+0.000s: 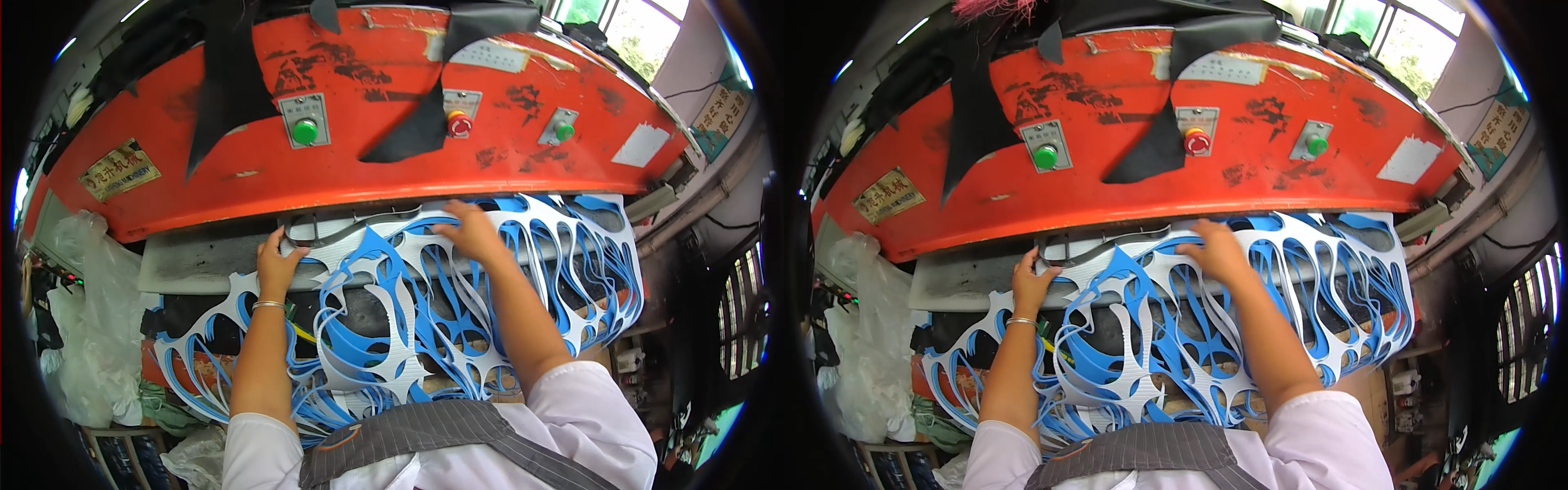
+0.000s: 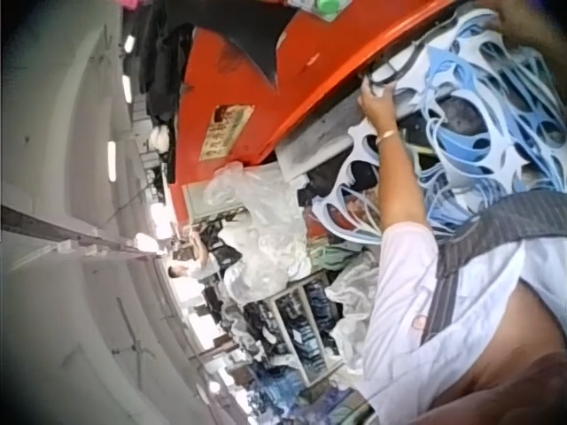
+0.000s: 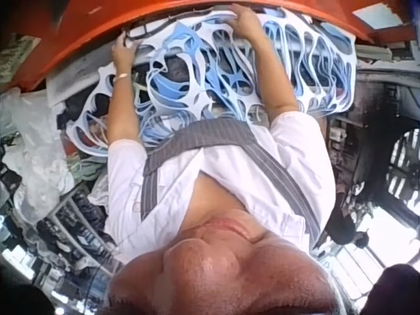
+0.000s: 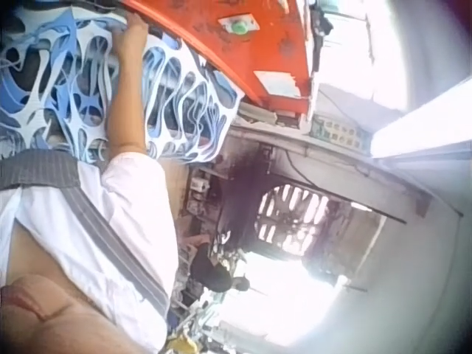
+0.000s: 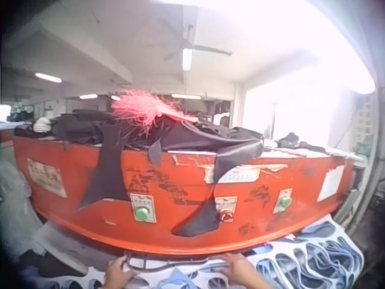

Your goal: Trim and organize cut shoe components at an industrial workstation.

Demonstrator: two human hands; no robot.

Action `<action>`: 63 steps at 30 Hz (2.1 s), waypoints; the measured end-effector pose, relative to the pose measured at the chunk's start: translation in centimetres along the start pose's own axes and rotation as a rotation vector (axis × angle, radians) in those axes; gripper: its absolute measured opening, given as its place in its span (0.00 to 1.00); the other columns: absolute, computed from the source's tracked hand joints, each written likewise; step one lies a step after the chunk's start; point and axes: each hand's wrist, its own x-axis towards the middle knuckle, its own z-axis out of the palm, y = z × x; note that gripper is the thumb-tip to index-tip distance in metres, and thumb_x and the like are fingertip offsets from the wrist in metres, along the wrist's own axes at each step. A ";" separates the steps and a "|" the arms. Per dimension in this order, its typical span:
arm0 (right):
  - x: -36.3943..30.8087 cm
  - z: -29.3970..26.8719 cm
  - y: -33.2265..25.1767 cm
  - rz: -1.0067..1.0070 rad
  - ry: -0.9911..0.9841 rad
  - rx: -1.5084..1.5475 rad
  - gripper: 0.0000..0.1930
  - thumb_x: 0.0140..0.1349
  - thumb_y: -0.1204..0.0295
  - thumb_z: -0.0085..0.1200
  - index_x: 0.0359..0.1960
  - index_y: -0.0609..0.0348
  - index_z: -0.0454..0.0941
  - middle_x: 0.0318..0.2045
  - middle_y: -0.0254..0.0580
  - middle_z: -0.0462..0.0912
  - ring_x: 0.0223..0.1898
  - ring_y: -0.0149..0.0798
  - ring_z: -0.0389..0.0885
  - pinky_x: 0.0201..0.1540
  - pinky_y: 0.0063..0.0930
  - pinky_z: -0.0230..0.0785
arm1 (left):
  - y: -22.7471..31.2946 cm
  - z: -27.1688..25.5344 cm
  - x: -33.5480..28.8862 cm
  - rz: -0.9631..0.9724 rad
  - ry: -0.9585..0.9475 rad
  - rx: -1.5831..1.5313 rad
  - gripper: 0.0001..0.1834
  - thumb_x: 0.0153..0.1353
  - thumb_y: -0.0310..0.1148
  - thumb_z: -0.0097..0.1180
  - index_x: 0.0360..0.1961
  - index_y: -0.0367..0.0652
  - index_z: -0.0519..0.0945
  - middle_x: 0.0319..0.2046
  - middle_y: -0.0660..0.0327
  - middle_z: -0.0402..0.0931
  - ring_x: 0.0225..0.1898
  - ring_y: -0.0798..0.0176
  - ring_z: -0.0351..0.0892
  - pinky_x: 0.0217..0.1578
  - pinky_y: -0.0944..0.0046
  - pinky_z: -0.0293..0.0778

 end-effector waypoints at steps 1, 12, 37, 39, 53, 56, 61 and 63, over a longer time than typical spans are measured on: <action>-0.1 -1.6 0.4 0.041 0.196 0.221 0.25 0.52 0.60 0.62 0.49 0.62 0.74 0.48 0.54 0.76 0.53 0.48 0.72 0.58 0.39 0.61 | 0.0 0.0 0.1 -0.016 0.000 0.023 0.34 0.39 0.37 0.71 0.51 0.41 0.75 0.45 0.47 0.74 0.49 0.49 0.72 0.51 0.57 0.68; 9.2 -15.1 9.4 0.246 1.277 0.178 0.34 0.68 0.49 0.33 0.63 0.68 0.55 0.66 0.67 0.45 0.69 0.57 0.41 0.68 0.46 0.34 | 2.8 -2.5 0.6 -0.074 -0.186 0.351 0.27 0.44 0.45 0.68 0.38 0.34 0.78 0.33 0.45 0.76 0.37 0.45 0.74 0.40 0.56 0.71; -9.4 -10.3 1.7 0.201 0.273 0.171 0.22 0.57 0.72 0.52 0.55 0.62 0.69 0.51 0.52 0.70 0.53 0.49 0.69 0.56 0.38 0.59 | 15.4 -12.6 -8.7 -0.086 -0.239 0.007 0.17 0.59 0.41 0.55 0.22 0.38 0.74 0.21 0.54 0.71 0.25 0.50 0.71 0.27 0.58 0.67; -14.3 -9.5 -0.5 -0.042 0.103 0.185 0.18 0.50 0.66 0.58 0.43 0.59 0.76 0.41 0.48 0.76 0.46 0.49 0.71 0.53 0.40 0.59 | 14.9 -12.8 -12.2 -0.152 -0.291 -0.021 0.16 0.59 0.42 0.55 0.25 0.39 0.77 0.24 0.54 0.74 0.28 0.49 0.73 0.30 0.58 0.69; -22.1 -3.6 -7.6 -0.082 -0.307 -0.207 0.27 0.33 0.61 0.70 0.34 0.61 0.72 0.34 0.50 0.73 0.40 0.51 0.72 0.44 0.40 0.66 | 13.5 -10.3 -18.4 0.008 -0.383 0.401 0.19 0.54 0.50 0.54 0.24 0.43 0.80 0.27 0.53 0.77 0.34 0.48 0.75 0.36 0.51 0.71; -23.3 -4.9 -8.2 -0.103 -0.364 -0.203 0.27 0.35 0.59 0.70 0.34 0.61 0.72 0.33 0.50 0.72 0.39 0.51 0.72 0.43 0.40 0.66 | 14.2 -11.7 -19.4 -0.054 -0.553 0.426 0.20 0.54 0.50 0.54 0.27 0.43 0.81 0.28 0.52 0.78 0.36 0.48 0.76 0.37 0.52 0.71; -20.5 -11.4 -9.0 0.118 -1.058 0.091 0.41 0.43 0.47 0.66 0.54 0.63 0.72 0.48 0.53 0.78 0.50 0.52 0.76 0.52 0.39 0.67 | 14.4 -17.7 -17.9 -0.010 -0.676 0.119 0.17 0.53 0.46 0.57 0.32 0.42 0.82 0.30 0.52 0.78 0.37 0.49 0.76 0.39 0.53 0.71; -17.5 -11.9 -9.3 0.027 -0.809 0.284 0.31 0.46 0.53 0.67 0.49 0.61 0.77 0.43 0.49 0.81 0.47 0.47 0.79 0.49 0.36 0.70 | 13.6 -17.9 -16.0 0.002 -0.470 0.092 0.15 0.53 0.41 0.60 0.34 0.40 0.81 0.31 0.52 0.78 0.37 0.49 0.77 0.40 0.53 0.71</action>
